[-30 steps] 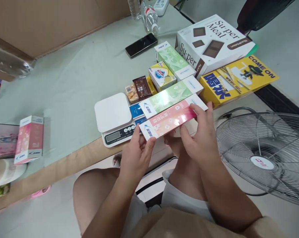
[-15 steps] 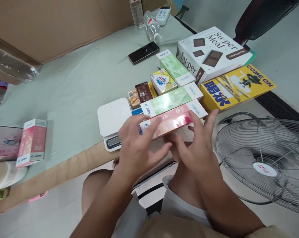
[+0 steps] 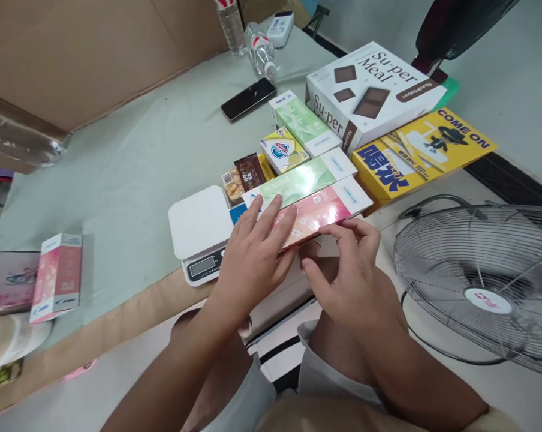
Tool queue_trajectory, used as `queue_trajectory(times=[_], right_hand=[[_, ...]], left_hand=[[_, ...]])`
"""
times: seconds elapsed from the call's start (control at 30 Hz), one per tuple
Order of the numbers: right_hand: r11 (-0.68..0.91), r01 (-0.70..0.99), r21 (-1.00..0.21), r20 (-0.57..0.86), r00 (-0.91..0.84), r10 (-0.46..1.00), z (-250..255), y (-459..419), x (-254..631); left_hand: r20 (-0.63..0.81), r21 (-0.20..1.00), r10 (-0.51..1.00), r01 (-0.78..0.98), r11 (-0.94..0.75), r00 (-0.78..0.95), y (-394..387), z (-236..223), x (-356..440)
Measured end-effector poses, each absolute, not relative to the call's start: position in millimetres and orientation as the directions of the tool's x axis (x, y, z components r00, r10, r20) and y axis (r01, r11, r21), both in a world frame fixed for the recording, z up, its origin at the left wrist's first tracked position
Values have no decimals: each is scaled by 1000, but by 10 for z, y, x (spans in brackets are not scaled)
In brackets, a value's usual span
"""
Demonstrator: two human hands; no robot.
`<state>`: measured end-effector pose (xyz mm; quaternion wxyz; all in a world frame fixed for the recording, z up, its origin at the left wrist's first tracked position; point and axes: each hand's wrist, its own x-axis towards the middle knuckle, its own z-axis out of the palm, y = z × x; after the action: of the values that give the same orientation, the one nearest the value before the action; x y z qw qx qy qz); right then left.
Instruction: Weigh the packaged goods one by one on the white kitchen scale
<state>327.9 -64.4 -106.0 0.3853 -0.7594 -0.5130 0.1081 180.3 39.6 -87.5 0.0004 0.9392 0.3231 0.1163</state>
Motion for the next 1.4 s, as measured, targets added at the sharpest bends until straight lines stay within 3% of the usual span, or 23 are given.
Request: queue_trajectory(times=[0.27, 0.6, 0.7, 0.77, 0.83, 0.9, 0.97, 1.03, 1.17, 1.3, 1.4], right_hand=[[-275, 666, -694, 114, 478, 871, -1025, -680, 3307], [-251, 685, -684, 81, 413, 907, -1007, -681, 3291], [-218, 703, -676, 151, 423, 893, -975, -707, 3299], [-118, 710, -694, 288, 424, 859, -929, -734, 3318], [81, 679, -729, 440, 375, 816, -870, -757, 3341], [318, 567, -760, 546, 292, 785, -805, -762, 3352], [455, 457, -764, 584, 193, 788, -735, -746, 3333], [467, 449, -762, 555, 81, 828, -672, -714, 3275], [291, 497, -818, 316, -34, 948, -658, -635, 3078], [192, 463, -865, 144, -139, 980, -815, -565, 2866], [223, 466, -856, 120, -240, 963, -933, -530, 2689]], left_hand=[[222, 100, 654, 650, -753, 724, 403, -866, 1856], [241, 138, 690, 679, -721, 683, 408, -924, 1934], [410, 180, 611, 597, -782, 676, 339, -830, 1919], [582, 227, 494, 454, -862, 646, 270, -708, 1878], [676, 281, 426, 324, -903, 601, 211, -589, 1811], [698, 332, 430, 273, -903, 572, 183, -522, 1715], [683, 361, 456, 279, -890, 570, 187, -525, 1585], [658, 385, 489, 302, -872, 573, 209, -581, 1423], [584, 463, 637, 439, -770, 503, 254, -712, 1043], [564, 543, 762, 552, -633, 319, 286, -785, 632], [580, 609, 803, 579, -542, 141, 294, -856, 273]])
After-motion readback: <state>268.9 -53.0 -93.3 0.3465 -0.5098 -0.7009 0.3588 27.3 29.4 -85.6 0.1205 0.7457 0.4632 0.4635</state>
